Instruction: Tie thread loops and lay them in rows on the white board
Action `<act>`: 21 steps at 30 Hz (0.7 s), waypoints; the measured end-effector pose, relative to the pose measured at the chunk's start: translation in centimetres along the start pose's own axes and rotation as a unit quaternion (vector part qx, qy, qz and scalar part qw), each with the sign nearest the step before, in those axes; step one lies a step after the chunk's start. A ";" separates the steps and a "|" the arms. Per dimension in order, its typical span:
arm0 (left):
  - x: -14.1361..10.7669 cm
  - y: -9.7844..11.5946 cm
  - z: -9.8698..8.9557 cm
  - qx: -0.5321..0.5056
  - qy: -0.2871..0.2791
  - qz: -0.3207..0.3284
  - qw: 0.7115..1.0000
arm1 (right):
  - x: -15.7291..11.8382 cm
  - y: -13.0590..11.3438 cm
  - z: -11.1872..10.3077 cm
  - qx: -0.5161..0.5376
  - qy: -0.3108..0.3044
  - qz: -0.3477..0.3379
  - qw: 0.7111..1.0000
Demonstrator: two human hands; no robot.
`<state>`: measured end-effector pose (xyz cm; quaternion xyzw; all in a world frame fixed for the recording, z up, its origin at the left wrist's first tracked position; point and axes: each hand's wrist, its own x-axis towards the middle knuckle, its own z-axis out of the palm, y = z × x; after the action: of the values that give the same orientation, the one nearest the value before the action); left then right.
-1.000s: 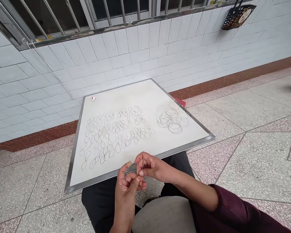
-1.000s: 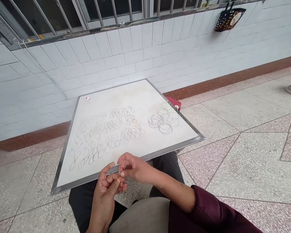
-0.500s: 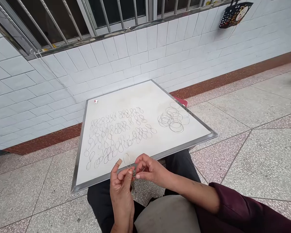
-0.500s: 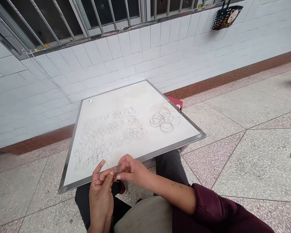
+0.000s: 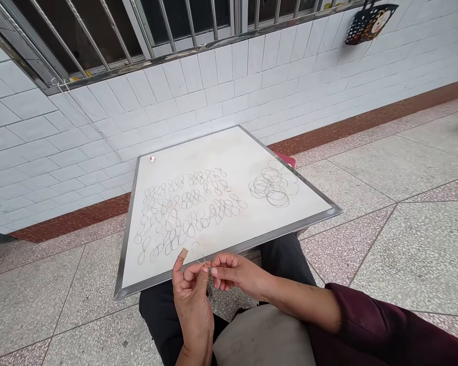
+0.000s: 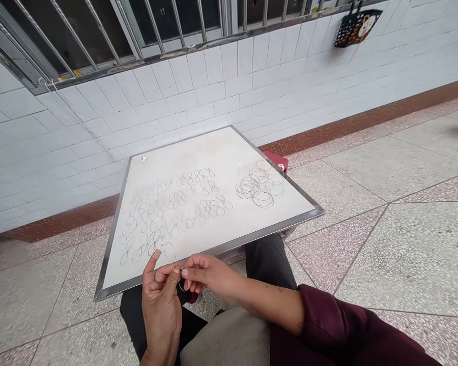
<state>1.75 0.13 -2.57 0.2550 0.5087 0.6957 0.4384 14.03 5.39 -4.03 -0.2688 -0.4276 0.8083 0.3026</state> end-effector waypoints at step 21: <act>0.4 -0.2 -0.3 0.031 -0.019 -0.007 0.999 | -0.2 1.4 0.3 -0.130 0.058 -0.114 0.983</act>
<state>1.34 0.37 -2.92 0.2781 0.5238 0.6713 0.4446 13.59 4.48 -5.06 -0.3019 -0.5381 0.6893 0.3798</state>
